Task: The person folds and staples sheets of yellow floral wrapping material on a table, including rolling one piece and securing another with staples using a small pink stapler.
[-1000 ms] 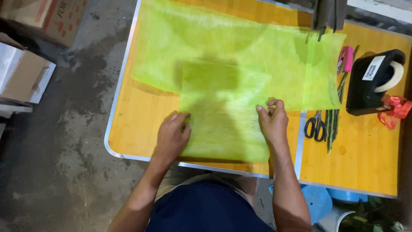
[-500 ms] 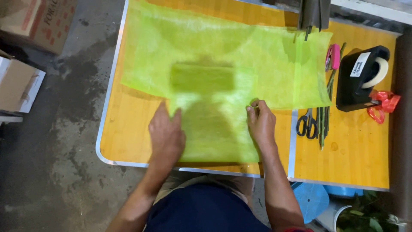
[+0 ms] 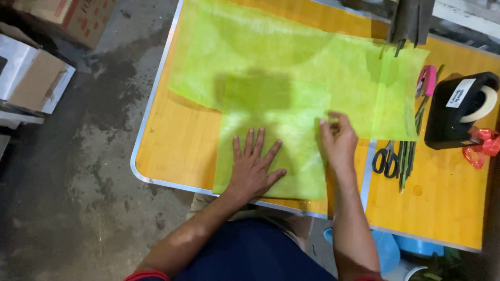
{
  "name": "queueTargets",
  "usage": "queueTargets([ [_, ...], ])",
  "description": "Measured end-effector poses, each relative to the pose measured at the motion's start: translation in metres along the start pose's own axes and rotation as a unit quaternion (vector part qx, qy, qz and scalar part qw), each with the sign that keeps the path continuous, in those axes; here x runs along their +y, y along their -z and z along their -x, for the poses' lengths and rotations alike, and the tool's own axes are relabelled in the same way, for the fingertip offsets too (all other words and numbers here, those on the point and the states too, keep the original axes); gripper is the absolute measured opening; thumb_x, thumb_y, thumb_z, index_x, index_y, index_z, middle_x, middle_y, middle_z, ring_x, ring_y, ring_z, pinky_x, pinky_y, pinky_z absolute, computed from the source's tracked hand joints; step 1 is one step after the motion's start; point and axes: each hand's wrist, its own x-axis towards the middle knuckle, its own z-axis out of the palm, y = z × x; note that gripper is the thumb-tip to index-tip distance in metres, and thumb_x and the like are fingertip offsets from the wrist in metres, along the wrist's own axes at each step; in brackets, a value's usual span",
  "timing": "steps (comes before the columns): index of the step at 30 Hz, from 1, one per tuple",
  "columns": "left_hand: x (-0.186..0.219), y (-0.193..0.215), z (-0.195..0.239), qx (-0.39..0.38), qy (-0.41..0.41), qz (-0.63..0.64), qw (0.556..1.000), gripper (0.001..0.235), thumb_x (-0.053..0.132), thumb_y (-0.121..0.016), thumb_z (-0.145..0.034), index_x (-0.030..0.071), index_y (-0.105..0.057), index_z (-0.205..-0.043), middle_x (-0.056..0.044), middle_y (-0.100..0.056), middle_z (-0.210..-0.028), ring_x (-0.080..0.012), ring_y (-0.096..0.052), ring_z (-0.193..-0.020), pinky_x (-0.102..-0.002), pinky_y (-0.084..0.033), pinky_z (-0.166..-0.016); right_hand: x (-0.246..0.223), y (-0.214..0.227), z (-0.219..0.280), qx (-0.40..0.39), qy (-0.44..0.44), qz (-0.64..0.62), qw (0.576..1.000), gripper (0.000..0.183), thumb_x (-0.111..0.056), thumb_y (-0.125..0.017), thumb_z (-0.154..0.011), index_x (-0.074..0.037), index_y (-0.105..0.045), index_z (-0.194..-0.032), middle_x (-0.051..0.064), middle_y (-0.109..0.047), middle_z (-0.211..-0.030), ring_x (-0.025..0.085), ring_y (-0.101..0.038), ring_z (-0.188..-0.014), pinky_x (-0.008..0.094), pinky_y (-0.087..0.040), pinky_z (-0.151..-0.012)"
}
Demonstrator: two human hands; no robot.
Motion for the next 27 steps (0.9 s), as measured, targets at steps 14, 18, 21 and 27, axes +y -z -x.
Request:
queueTargets([
  [14, -0.002, -0.01, 0.004, 0.058, -0.015, 0.0, 0.998, 0.076, 0.072, -0.04, -0.098, 0.029, -0.036, -0.16, -0.024, -0.017, -0.168, -0.0469, -0.007, -0.156, -0.073, 0.0, -0.117, 0.044, -0.055, -0.105, 0.089, 0.032, -0.262, 0.961, 0.039, 0.004, -0.075, -0.088, -0.012, -0.068, -0.123, 0.003, -0.076, -0.093, 0.004, -0.061, -0.078, 0.019, -0.053, -0.076],
  [18, -0.001, -0.012, 0.008, 0.078, -0.016, 0.012, 0.997, 0.079, 0.074, -0.045, -0.095, 0.028, -0.038, -0.159, -0.026, -0.019, -0.167, -0.0486, -0.009, -0.155, -0.075, -0.002, -0.116, 0.042, -0.059, -0.102, 0.12, 0.039, -0.184, 0.975, 0.035, 0.001, -0.077, -0.087, -0.015, -0.071, -0.118, 0.004, -0.076, -0.086, 0.01, -0.064, -0.074, 0.025, -0.055, -0.071],
  [21, -0.001, -0.02, 0.01, 0.1, -0.02, -0.014, 0.995, 0.086, 0.078, -0.046, -0.091, 0.029, -0.036, -0.16, -0.026, -0.019, -0.168, -0.0492, -0.009, -0.155, -0.075, -0.003, -0.116, 0.031, -0.051, -0.097, 0.113, 0.031, -0.14, 0.983, 0.038, -0.002, -0.078, -0.088, -0.017, -0.071, -0.122, 0.004, -0.076, -0.087, 0.014, -0.069, -0.077, 0.029, -0.058, -0.073],
  [27, 0.003, -0.01, 0.013, 0.058, -0.003, 0.015, 0.998, 0.087, 0.079, -0.045, -0.089, 0.03, -0.035, -0.16, -0.025, -0.019, -0.168, -0.0483, -0.008, -0.156, -0.074, 0.002, -0.117, 0.041, -0.057, -0.11, 0.095, 0.063, -0.044, 0.993, 0.039, -0.008, -0.08, -0.091, -0.021, -0.068, -0.126, 0.007, -0.077, -0.092, 0.024, -0.074, -0.078, 0.034, -0.058, -0.073],
])
